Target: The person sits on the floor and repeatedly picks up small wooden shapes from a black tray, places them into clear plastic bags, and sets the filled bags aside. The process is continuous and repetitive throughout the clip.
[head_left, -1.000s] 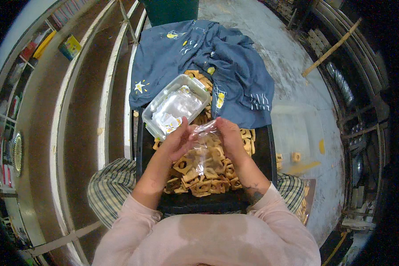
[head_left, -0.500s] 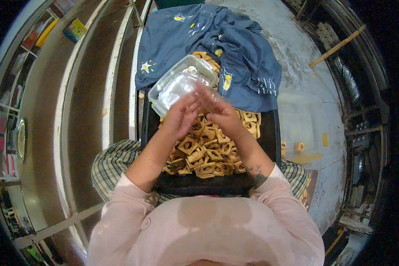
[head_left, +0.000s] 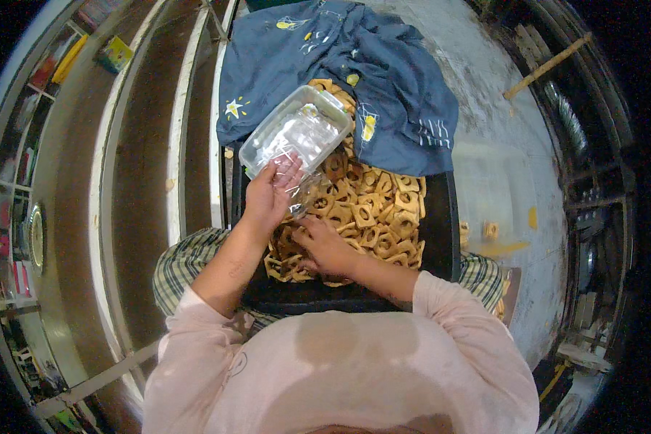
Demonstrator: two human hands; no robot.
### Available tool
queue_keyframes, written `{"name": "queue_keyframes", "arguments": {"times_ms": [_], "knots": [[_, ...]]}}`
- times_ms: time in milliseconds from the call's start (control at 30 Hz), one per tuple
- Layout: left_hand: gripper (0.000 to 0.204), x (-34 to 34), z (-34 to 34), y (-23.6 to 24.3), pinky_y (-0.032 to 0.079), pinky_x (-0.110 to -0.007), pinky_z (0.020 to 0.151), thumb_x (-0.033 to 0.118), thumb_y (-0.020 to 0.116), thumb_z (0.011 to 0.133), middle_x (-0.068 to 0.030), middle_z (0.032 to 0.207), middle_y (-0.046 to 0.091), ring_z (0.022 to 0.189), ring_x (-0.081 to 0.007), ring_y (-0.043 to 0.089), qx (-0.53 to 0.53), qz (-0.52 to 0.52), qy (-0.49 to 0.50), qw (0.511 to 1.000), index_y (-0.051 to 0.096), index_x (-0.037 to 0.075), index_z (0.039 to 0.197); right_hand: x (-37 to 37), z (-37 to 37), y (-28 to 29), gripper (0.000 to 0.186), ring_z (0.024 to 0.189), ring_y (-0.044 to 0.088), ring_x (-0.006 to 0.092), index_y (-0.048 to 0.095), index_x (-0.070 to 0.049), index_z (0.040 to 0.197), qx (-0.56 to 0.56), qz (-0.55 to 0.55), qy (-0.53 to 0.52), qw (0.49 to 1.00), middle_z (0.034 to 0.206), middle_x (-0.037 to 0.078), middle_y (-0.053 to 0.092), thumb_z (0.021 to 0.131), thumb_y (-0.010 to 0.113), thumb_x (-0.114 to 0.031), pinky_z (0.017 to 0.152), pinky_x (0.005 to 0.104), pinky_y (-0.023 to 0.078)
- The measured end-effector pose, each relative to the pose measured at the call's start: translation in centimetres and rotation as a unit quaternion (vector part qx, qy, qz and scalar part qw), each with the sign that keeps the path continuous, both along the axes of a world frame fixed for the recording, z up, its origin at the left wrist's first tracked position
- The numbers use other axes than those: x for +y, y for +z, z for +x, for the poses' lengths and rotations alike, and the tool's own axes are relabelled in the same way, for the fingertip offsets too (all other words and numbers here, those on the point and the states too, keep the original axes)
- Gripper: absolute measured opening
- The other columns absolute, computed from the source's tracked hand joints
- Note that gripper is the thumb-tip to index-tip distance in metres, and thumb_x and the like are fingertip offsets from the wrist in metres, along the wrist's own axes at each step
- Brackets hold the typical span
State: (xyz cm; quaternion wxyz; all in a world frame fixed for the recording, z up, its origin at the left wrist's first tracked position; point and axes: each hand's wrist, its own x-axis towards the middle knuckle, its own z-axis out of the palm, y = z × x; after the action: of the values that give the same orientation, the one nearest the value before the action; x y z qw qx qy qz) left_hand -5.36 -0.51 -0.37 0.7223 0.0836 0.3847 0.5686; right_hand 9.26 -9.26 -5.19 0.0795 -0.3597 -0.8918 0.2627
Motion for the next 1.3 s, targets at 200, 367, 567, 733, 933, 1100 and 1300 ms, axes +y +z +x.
{"name": "queue_keyframes", "arguments": {"times_ms": [200, 367, 567, 733, 933, 1100, 1300], "knots": [[0.041, -1.7, -0.8, -0.8, 0.033, -0.04, 0.098, 0.023, 0.03, 0.092, -0.0198, 0.124, 0.039, 0.116, -0.0292, 0.039, -0.071, 0.016, -0.017, 0.997, 0.032, -0.006, 0.121, -0.2, 2.5, -3.0, 0.072, 0.115, 0.032, 0.0422, 0.041, -0.02, 0.123, -0.125, 0.049, 0.043, 0.99, 0.135, 0.01, 0.026, 0.061, 0.068, -0.043, 0.093, 0.0515, 0.029], [0.042, -1.7, -0.3, -1.8, 0.033, -0.041, 0.098, 0.024, 0.03, 0.092, -0.0198, 0.126, 0.037, 0.116, -0.0305, 0.039, -0.117, -0.03, -0.02, 0.993, 0.031, -0.006, 0.121, 3.5, 8.2, -2.6, 0.062, 0.111, 0.038, 0.0332, 0.038, -0.013, 0.124, -0.085, 0.02, -0.105, 0.991, 0.127, 0.012, 0.036, 0.071, 0.063, -0.034, 0.089, 0.0396, 0.036], [0.042, -1.3, 0.7, -2.9, 0.032, -0.042, 0.098, 0.025, 0.03, 0.092, -0.0199, 0.126, 0.037, 0.116, -0.0315, 0.038, -0.105, -0.041, -0.024, 0.993, 0.032, -0.006, 0.121, 7.6, 14.1, -1.8, 0.049, 0.096, 0.053, 0.0313, 0.042, -0.007, 0.119, 0.227, -0.128, -0.296, 0.919, 0.106, 0.021, 0.053, 0.078, 0.056, -0.029, 0.083, 0.0381, 0.041], [0.042, -1.3, 0.7, -3.1, 0.032, -0.041, 0.099, 0.025, 0.029, 0.092, -0.0194, 0.126, 0.037, 0.117, -0.0305, 0.037, -0.112, -0.015, -0.034, 0.993, 0.033, -0.005, 0.121, 7.5, 14.3, -4.5, 0.043, 0.082, 0.057, 0.0305, 0.042, -0.004, 0.117, -0.054, -0.063, -0.334, 0.939, 0.092, 0.017, 0.057, 0.077, 0.054, -0.012, 0.073, 0.0374, 0.045], [0.041, -1.6, 0.4, -3.2, 0.033, -0.039, 0.098, 0.024, 0.026, 0.093, -0.0193, 0.127, 0.037, 0.118, -0.0288, 0.037, -0.133, -0.004, -0.036, 0.99, 0.032, -0.005, 0.121, 5.5, 11.2, -8.1, 0.036, 0.088, 0.054, 0.034, 0.047, -0.004, 0.107, -0.094, -0.013, -0.325, 0.941, 0.094, 0.019, 0.054, 0.072, 0.055, -0.008, 0.074, 0.0422, 0.044], [0.04, -1.3, 0.1, -3.0, 0.033, -0.039, 0.098, 0.023, 0.025, 0.093, -0.0186, 0.127, 0.037, 0.118, -0.029, 0.037, -0.124, 0.005, -0.028, 0.992, 0.031, -0.004, 0.121, 6.7, 11.0, -6.7, 0.027, 0.083, 0.053, 0.0373, 0.048, 0.0, 0.094, 0.045, 0.033, -0.441, 0.896, 0.086, 0.021, 0.055, 0.074, 0.058, -0.014, 0.071, 0.0426, 0.042], [0.042, -1.3, 0.3, -2.7, 0.031, -0.039, 0.099, 0.023, 0.025, 0.093, -0.0188, 0.128, 0.036, 0.119, -0.0284, 0.035, -0.128, 0.019, -0.029, 0.991, 0.027, -0.005, 0.124, 7.4, 10.5, -7.9, 0.034, 0.092, 0.049, 0.0386, 0.044, 0.005, 0.103, -0.025, -0.077, -0.367, 0.927, 0.098, 0.026, 0.05, 0.078, 0.054, -0.015, 0.078, 0.0411, 0.04]]}}
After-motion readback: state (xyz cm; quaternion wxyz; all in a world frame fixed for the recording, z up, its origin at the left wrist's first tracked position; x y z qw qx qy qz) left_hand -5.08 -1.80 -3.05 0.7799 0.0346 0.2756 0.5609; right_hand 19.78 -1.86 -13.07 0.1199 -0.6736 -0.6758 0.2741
